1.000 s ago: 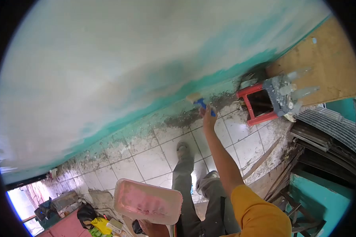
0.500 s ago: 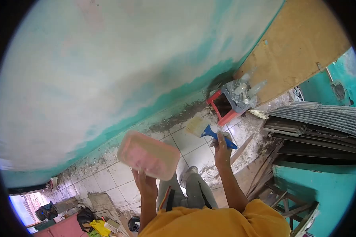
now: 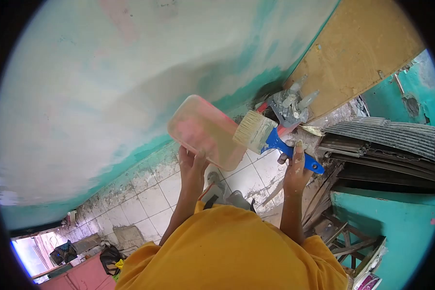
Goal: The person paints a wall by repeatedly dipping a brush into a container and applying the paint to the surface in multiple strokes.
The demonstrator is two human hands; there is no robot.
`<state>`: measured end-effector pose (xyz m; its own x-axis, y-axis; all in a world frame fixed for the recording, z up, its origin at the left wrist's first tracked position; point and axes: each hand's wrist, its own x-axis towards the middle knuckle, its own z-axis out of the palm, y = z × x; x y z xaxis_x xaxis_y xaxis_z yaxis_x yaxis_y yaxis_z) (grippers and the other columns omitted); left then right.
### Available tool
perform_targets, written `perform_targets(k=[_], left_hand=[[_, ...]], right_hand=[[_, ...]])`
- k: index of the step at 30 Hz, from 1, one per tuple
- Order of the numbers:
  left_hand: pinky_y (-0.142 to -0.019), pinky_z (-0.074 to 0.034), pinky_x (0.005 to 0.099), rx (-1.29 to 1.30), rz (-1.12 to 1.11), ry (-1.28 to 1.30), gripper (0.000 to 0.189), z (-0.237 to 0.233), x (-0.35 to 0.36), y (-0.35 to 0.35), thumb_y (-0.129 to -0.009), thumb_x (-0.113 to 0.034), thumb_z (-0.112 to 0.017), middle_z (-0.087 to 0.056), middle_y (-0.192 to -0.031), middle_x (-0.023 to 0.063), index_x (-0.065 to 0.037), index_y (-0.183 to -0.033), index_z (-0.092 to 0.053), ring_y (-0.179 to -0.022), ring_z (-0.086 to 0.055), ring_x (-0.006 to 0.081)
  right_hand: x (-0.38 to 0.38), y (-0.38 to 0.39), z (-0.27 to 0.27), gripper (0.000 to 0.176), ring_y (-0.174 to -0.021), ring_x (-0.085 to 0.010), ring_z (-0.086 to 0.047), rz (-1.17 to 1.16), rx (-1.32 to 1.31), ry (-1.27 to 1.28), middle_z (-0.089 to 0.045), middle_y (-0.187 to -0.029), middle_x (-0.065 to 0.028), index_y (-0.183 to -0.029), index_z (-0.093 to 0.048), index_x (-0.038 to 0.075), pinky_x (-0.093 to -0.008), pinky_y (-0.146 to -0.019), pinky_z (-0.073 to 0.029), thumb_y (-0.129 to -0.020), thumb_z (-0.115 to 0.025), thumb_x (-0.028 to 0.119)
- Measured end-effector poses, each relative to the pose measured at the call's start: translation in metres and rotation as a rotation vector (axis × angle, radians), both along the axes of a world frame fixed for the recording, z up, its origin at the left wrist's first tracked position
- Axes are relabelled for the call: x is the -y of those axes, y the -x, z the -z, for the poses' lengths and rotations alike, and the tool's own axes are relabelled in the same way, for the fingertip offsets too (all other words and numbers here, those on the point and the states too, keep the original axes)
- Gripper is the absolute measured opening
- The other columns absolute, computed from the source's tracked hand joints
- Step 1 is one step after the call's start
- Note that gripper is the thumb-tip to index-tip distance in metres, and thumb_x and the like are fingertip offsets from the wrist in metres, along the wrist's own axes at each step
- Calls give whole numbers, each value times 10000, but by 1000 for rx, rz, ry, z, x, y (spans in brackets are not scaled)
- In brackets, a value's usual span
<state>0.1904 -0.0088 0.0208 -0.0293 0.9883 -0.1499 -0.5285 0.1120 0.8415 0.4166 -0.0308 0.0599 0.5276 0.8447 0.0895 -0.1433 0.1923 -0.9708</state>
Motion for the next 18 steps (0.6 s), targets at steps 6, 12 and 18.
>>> perform_targets(k=[6,12,18], left_hand=[[-1049,-408,393,-57,91,-67,705,7,-27,1,-899,-79,-621,-387,-1412,155,-16,-1443,-177,-1324,-413,251],[-1095,-356,404,-83,199,-162,776,2,-48,-13,-873,-49,-637,-348,-1440,148,-31,-1462,-132,-1357,-370,255],[-1121,-327,417,-109,206,-266,844,0,-71,-58,-860,-28,-636,-306,-1462,143,-48,-1479,-62,-1367,-357,262]], right_hand=[[-11,26,-19,228,-566,-111,-544,45,135,27,-629,-777,-78,-912,-637,-57,-251,-504,-423,-979,-548,141],[-32,20,-10,239,-486,-64,-502,-30,502,139,-577,-586,-15,-790,-638,-17,-240,-466,-384,-945,-601,162],[-67,-12,-23,240,-523,-53,-514,-32,476,199,-566,-580,-10,-796,-635,-15,-229,-478,-390,-946,-602,169]])
